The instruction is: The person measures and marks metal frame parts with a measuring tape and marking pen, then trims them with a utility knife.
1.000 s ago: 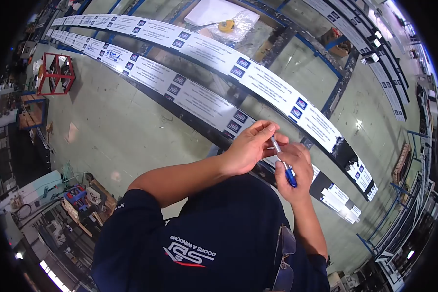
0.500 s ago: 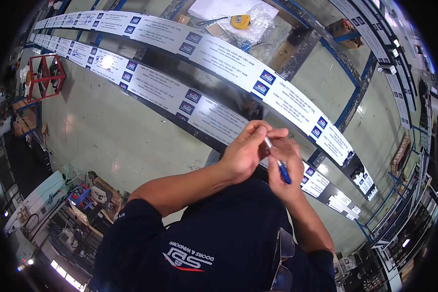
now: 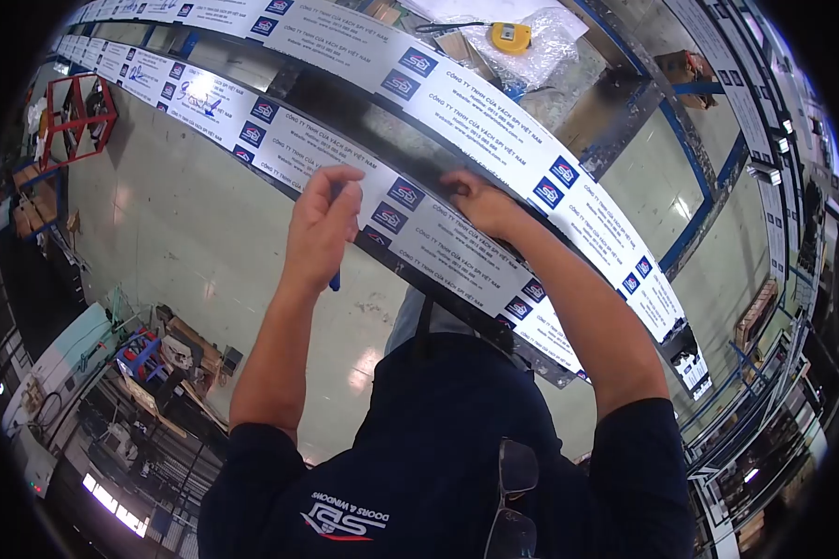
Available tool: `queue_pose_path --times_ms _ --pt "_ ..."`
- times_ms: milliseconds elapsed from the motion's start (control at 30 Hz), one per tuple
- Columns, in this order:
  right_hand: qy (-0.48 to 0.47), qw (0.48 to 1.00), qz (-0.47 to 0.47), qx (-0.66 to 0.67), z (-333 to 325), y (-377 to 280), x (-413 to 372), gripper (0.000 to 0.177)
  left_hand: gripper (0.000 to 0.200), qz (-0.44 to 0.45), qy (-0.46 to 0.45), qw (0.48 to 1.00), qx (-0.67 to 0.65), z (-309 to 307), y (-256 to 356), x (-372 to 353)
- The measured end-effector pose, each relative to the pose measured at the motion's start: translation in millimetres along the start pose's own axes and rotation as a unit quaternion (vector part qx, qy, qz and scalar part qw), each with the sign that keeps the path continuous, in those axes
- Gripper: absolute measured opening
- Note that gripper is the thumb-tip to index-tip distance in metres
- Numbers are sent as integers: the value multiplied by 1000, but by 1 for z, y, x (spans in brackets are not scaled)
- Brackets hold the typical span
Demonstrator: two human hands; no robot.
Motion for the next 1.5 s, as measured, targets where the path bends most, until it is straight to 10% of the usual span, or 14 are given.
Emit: queue_pose_path --times_ms 200,267,1500 --pt "90 984 -86 -127 4 24 32 47 15 9 37 994 104 1 -39 -1" --pt "312 899 -157 -265 5 39 49 54 15 6 41 994 103 -1 -44 2" --pt "362 927 -77 -56 5 13 33 43 16 68 74 973 205 7 -48 8"
Point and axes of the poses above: each hand's wrist, its own x-axis towards the middle knuckle, its own z-axis out of the palm, y = z × x, the point moved 2 cm from there along x, towards the middle knuckle, and after that the axes turned 2 degrees about z, right-handed, at the moved point
